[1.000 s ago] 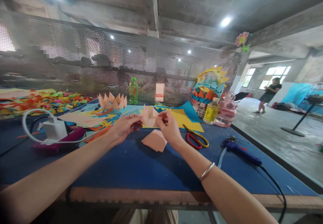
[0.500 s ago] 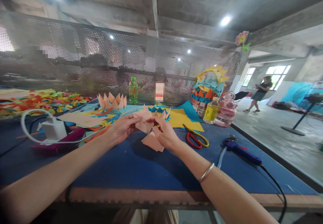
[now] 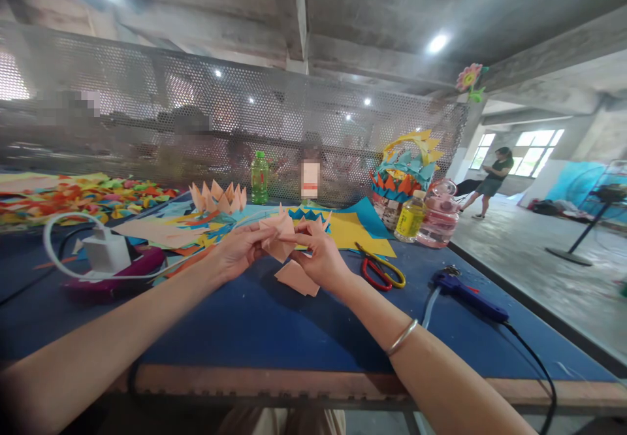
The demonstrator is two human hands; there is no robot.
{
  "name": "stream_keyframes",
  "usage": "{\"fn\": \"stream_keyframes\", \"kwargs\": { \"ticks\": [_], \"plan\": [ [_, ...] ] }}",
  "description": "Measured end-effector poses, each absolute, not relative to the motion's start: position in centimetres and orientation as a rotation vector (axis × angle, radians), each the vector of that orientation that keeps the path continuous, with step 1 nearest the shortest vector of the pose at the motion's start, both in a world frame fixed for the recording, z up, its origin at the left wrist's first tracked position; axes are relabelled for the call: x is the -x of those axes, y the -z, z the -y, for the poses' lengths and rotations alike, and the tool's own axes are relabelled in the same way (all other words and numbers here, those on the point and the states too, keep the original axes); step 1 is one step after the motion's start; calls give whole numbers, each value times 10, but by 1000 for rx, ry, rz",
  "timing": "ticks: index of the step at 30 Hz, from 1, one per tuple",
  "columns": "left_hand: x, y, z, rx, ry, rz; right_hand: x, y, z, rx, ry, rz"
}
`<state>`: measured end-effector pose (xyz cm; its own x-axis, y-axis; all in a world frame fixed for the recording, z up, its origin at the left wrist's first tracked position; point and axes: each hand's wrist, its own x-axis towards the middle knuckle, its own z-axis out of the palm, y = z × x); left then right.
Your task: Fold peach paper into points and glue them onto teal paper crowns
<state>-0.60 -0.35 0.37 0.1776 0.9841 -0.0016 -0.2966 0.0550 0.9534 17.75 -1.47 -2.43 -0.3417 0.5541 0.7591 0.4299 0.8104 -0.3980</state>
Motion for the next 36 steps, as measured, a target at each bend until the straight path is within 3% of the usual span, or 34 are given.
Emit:
{"fn": "stream_keyframes", "kwargs": {
  "ticks": [25,36],
  "plan": [
    [8,-3,1,-1010,-1254,-859,-176,10,26,843,-315,1736],
    [6,0,1,-1045,-1206,-824,-180,15,20,750,-135,1897]
  ]
}}
